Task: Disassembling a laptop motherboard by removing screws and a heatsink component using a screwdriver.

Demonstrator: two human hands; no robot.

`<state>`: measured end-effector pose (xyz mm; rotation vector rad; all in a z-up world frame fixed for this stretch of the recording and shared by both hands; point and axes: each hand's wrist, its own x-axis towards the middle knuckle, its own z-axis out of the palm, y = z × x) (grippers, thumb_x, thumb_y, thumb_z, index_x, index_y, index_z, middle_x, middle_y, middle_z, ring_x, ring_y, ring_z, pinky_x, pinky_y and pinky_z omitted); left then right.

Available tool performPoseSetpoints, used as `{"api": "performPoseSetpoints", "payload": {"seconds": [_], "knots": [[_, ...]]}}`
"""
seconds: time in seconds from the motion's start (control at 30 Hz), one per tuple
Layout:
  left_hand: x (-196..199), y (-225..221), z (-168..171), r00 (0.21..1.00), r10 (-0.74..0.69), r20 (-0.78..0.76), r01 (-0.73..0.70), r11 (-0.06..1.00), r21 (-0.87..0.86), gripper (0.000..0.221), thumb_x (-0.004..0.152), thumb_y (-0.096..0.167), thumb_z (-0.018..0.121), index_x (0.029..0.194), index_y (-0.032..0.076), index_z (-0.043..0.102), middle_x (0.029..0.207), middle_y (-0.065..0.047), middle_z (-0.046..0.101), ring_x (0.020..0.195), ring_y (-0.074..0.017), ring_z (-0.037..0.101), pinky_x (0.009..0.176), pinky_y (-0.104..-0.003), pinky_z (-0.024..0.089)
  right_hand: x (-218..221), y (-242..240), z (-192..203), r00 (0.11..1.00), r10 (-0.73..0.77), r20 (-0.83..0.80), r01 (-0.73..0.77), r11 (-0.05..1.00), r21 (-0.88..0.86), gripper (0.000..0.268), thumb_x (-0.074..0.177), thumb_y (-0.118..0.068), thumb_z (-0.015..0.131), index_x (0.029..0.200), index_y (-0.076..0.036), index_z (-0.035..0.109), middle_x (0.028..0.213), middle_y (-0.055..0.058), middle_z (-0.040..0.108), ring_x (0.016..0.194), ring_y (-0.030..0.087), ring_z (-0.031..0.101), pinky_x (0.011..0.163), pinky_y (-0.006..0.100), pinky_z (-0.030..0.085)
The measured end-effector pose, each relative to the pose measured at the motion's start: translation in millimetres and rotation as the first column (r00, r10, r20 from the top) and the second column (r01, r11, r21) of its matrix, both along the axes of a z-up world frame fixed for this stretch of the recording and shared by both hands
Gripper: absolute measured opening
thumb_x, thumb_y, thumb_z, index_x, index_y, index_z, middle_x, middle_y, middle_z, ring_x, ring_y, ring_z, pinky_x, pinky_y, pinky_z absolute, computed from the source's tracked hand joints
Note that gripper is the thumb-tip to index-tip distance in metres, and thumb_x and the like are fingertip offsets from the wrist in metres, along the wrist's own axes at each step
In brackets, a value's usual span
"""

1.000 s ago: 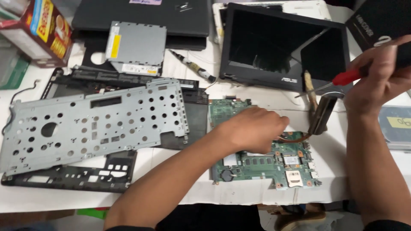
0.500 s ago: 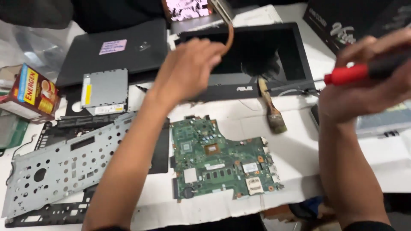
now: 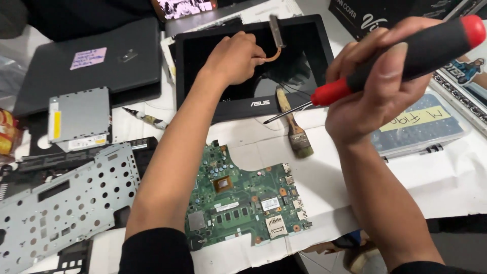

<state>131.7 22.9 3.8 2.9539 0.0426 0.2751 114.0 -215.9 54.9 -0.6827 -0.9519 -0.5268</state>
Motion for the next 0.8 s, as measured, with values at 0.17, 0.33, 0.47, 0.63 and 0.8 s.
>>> {"api": "performPoseSetpoints", "payload": {"seconds": [0.17,0.33,0.47,0.63,0.8], "knots": [[-14,3,2,0.999,0.009,0.032,-0.006,0.996,-0.091,0.027,0.101,0.02,0.062,0.123,0.01,0.074,0.117,-0.009,0.067,0.109,-0.034,0.063,0.089,-0.052,0.048,7,4,-3,0.994,0.008,0.11,-0.006,1.0,-0.027,0.025,0.11,-0.031,0.05,0.106,-0.009,0.039,0.07,0.01,0.032,0.045,0.019,0.027,0.043,0.035,0.029],[-68,-2,42,0.995,0.084,0.055,-0.063,0.95,-0.307,0.03,0.104,0.021,0.058,0.129,0.008,0.068,0.114,-0.005,0.063,0.068,-0.0161,0.078,0.07,-0.036,0.048,8,2,-4,0.994,-0.009,0.106,0.015,0.998,-0.055,0.025,0.112,-0.032,0.049,0.106,-0.009,0.041,0.07,0.01,0.035,0.046,0.019,0.028,0.045,0.035,0.033],[-124,-1,54,0.987,0.015,0.159,-0.001,0.996,-0.087,0.028,0.104,0.022,0.062,0.124,0.005,0.072,0.115,-0.012,0.068,0.103,-0.0321,0.062,0.081,-0.048,0.049,8,4,-7,0.992,0.002,0.126,0.012,0.993,-0.117,0.024,0.112,-0.029,0.048,0.108,-0.007,0.041,0.069,0.012,0.037,0.047,0.021,0.033,0.046,0.035,0.033],[-238,-50,65,0.984,-0.004,0.178,-0.024,0.988,0.154,0.033,0.103,0.028,0.064,0.125,0.006,0.072,0.108,-0.008,0.068,0.102,-0.0286,0.061,0.088,-0.048,0.045,0,9,-19,0.99,0.045,0.134,-0.007,0.961,-0.275,0.028,0.113,-0.029,0.048,0.108,-0.003,0.04,0.062,0.014,0.039,0.043,0.021,0.037,0.045,0.032,0.022],[-328,-104,34,0.956,0.086,0.28,-0.093,0.996,0.012,0.03,0.096,0.03,0.067,0.119,0.011,0.071,0.108,-0.004,0.076,0.104,-0.0195,0.068,0.09,-0.038,0.054,-6,18,-30,0.952,0.194,0.235,-0.126,0.953,-0.274,0.037,0.113,-0.036,0.045,0.106,-0.001,0.038,0.066,0.01,0.026,0.043,0.022,0.041,0.042,0.033,0.024]]}}
